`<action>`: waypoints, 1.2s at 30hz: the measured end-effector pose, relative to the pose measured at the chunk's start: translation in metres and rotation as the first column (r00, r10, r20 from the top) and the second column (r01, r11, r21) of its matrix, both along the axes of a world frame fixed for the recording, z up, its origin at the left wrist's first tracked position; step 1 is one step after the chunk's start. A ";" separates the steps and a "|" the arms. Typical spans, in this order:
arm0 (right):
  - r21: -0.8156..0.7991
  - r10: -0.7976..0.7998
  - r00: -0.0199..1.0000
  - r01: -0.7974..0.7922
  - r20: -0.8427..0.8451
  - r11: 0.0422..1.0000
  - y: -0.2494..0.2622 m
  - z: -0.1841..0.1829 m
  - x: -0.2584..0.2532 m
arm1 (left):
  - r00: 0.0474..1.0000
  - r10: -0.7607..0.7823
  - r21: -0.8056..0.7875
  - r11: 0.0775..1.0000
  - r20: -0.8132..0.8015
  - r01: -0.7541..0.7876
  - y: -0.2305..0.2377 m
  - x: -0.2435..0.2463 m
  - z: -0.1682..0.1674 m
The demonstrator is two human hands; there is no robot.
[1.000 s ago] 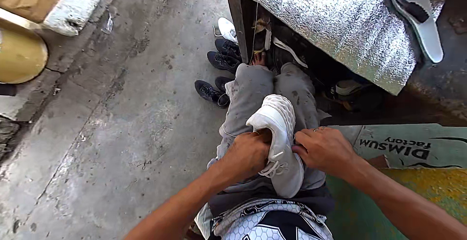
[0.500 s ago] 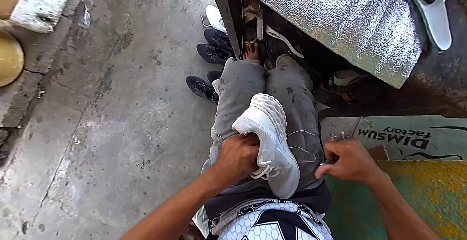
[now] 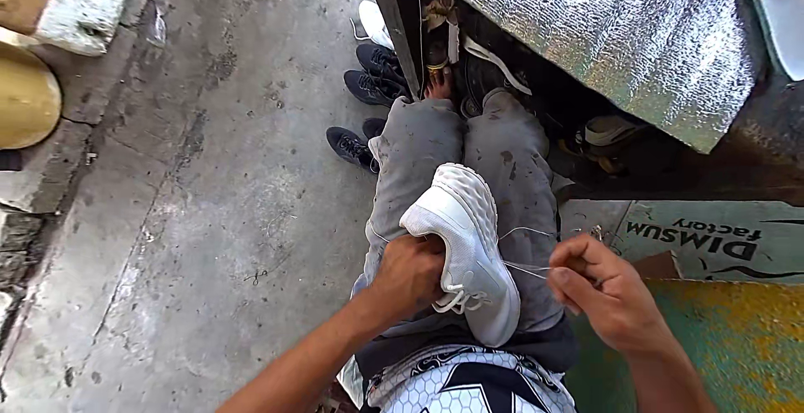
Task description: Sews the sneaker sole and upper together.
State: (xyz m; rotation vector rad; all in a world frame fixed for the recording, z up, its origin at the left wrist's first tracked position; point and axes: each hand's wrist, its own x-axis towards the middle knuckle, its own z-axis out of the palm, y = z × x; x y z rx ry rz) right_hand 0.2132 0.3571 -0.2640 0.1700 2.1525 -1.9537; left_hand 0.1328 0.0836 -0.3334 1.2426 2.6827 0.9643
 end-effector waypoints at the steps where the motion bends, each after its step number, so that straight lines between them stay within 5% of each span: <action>1: 0.025 -0.026 0.999 0.027 -0.024 0.999 0.005 -0.003 0.001 | 1.000 0.002 0.004 1.000 -0.002 -0.002 0.000 0.000 -0.001; 3: 0.349 -0.023 0.986 0.079 -0.162 0.934 0.005 -0.015 0.001 | 1.000 0.000 0.003 1.000 -0.007 0.000 0.001 0.000 -0.001; 5: 0.694 0.057 0.946 0.191 -0.318 0.694 -0.010 -0.031 -0.001 | 1.000 -0.003 0.002 1.000 -0.014 0.003 0.001 0.001 -0.001; 7: 0.801 0.131 0.906 0.279 -0.402 0.529 -0.023 -0.043 -0.009 | 1.000 -0.001 0.009 1.000 -0.025 0.001 0.002 0.000 -0.002; 9: 0.841 0.167 0.915 0.250 -0.367 0.479 -0.031 -0.048 -0.015 | 1.000 0.005 0.008 1.000 -0.029 -0.005 0.001 0.001 -0.002; 11: 0.790 0.130 0.944 0.173 -0.304 0.589 -0.028 -0.045 -0.015 | 1.000 0.007 0.002 1.000 -0.029 -0.007 0.000 0.001 -0.002; 13: 0.591 0.105 0.962 0.066 -0.251 0.804 -0.007 -0.031 -0.006 | 1.000 0.006 0.004 1.000 -0.026 -0.006 0.000 0.000 -0.002; 15: 0.435 0.179 0.964 -0.079 -0.194 0.897 0.035 -0.015 0.011 | 1.000 0.006 0.002 1.000 -0.022 -0.006 -0.001 0.000 -0.002; 17: 0.525 0.194 0.979 -0.130 -0.068 0.841 0.091 -0.008 0.033 | 1.000 0.008 -0.009 1.000 -0.030 -0.009 -0.001 0.000 -0.002; 19: 0.754 0.065 0.987 -0.155 0.148 0.638 0.136 -0.009 0.051 | 0.999 0.013 -0.030 0.999 -0.040 -0.014 0.001 0.001 0.001; 21: 0.830 -0.067 0.977 -0.135 0.203 0.542 0.135 -0.011 0.051 | 0.998 0.015 -0.056 0.998 -0.058 -0.018 0.005 0.000 0.004; 25: 0.650 0.028 0.988 0.079 -0.152 0.756 0.010 -0.022 0.032 | 0.999 0.007 -0.109 0.994 -0.051 -0.012 0.007 0.002 0.012; 29: 0.644 0.049 0.948 0.174 -0.313 0.745 -0.047 -0.053 0.022 | 0.991 0.123 -0.289 0.948 -0.057 -0.135 -0.053 -0.010 0.037; 33: 0.708 0.085 0.971 0.102 -0.223 0.699 -0.044 -0.048 0.028 | 0.966 0.253 -0.495 0.848 0.062 -0.191 -0.138 -0.030 0.036; 36: 0.614 0.060 0.995 0.005 -0.085 0.789 -0.035 -0.034 0.020 | 0.911 0.102 -0.128 0.990 0.400 -0.054 -0.138 -0.029 0.035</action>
